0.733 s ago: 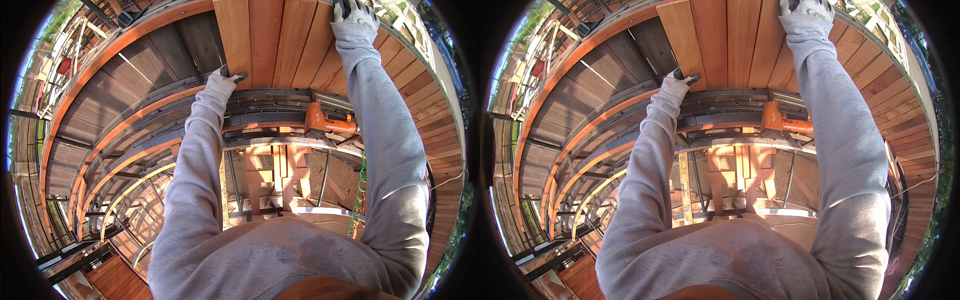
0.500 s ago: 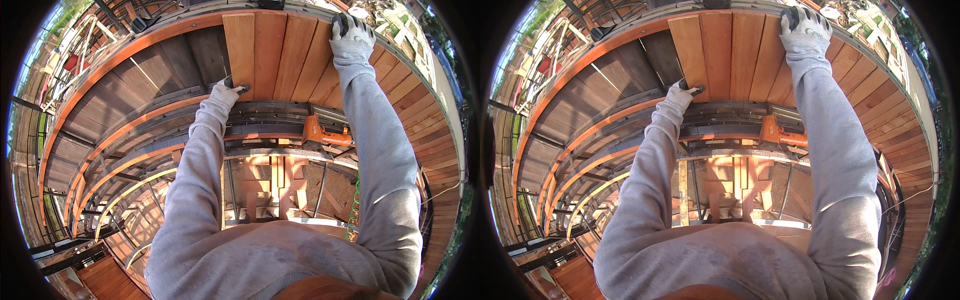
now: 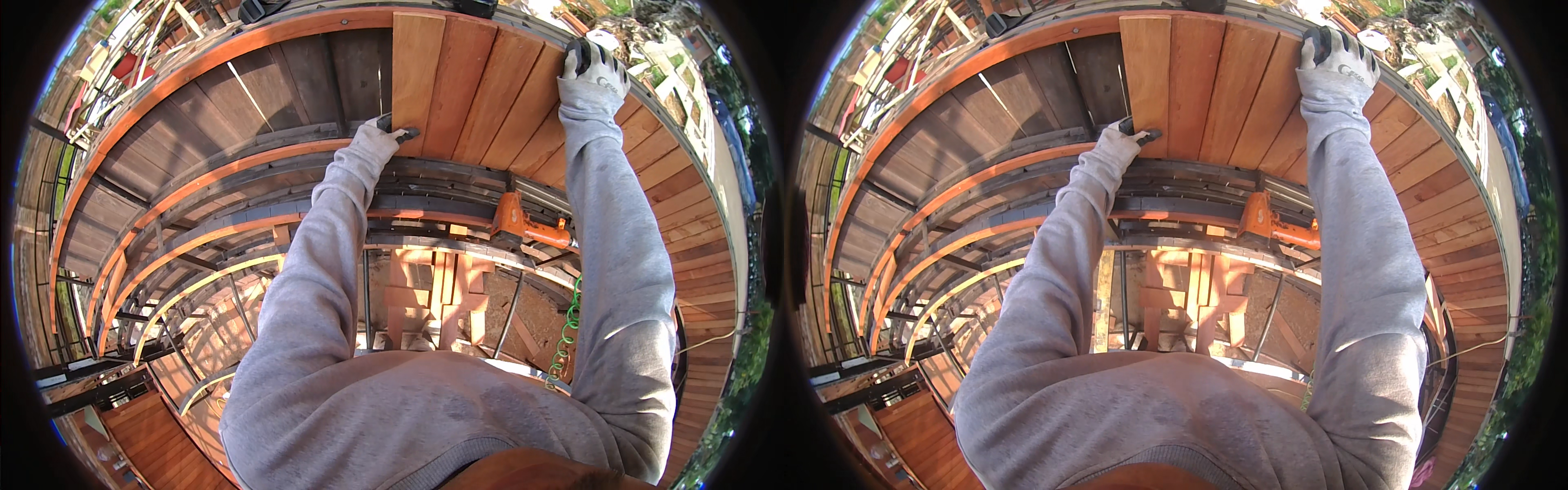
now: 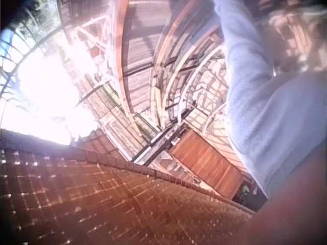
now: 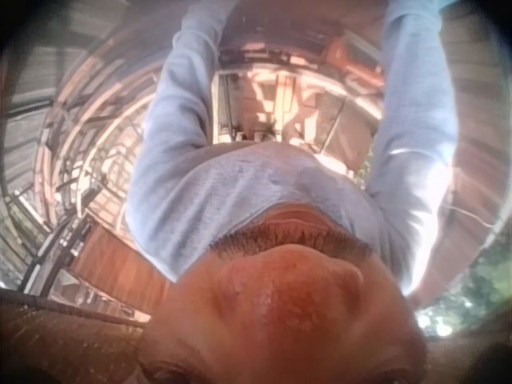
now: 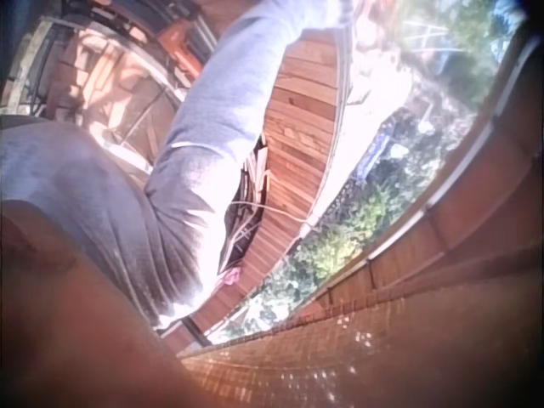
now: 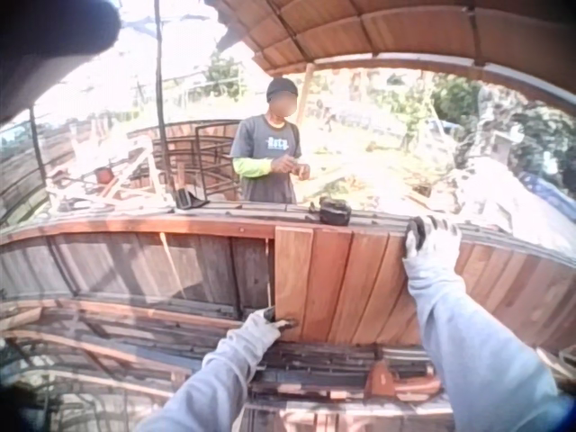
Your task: The person installs wooden siding on a curved roof structure. They measure and align each plank with a level, then fasten it using a nail gun. The process repeats for multiple planks along the curved surface.
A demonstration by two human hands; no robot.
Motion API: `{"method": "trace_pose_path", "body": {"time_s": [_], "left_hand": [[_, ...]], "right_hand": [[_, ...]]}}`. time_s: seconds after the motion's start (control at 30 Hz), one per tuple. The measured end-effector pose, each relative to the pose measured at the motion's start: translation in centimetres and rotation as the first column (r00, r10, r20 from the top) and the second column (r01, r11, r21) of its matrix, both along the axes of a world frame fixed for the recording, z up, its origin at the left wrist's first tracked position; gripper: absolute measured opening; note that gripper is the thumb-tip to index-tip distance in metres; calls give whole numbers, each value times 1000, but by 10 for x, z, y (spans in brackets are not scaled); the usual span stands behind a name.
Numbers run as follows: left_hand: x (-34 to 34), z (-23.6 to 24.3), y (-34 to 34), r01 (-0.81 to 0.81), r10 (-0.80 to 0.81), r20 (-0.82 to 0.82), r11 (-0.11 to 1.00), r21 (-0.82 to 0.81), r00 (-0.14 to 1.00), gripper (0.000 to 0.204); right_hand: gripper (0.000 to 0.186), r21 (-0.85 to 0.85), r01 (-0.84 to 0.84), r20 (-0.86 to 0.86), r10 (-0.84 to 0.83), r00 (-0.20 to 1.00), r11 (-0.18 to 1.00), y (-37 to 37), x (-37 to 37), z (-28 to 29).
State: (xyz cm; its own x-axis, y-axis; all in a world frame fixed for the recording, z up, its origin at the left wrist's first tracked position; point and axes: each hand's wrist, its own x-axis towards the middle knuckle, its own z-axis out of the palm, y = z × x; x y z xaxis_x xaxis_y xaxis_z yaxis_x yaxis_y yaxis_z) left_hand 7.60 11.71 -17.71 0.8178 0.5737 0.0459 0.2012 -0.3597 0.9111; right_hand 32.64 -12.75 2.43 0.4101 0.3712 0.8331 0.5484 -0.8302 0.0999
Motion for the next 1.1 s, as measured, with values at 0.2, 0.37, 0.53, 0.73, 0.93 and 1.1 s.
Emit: {"method": "trace_pose_path", "body": {"time_s": [0.2,0.37,0.53,0.73,0.93,1.1], "left_hand": [[3,-7,2,12,-5,74,995,-99,997,31],[6,-15,4,1,13,72,981,-196,997,25],[2,8,-4,-20,15,-42,994,-109,999,26],[4,-1,-3,-10,14,37,991,-130,999,27],[5,-13,2,-5,18,76,987,-163,997,27],[3,7,-8,-68,60,-61,989,-132,996,26]], "right_hand": [[47,-16,25,-30,-26,999,1000,0,1,0],[51,-30,35,-62,-36,997,999,0,6,-3],[49,-19,3,-73,-5,997,1000,-1,7,-3],[47,-14,-6,-41,5,999,1000,-1,4,-1],[47,-17,13,-59,-14,998,1000,1,2,1],[47,-19,23,-39,-24,999,1000,-1,5,-2]]}}
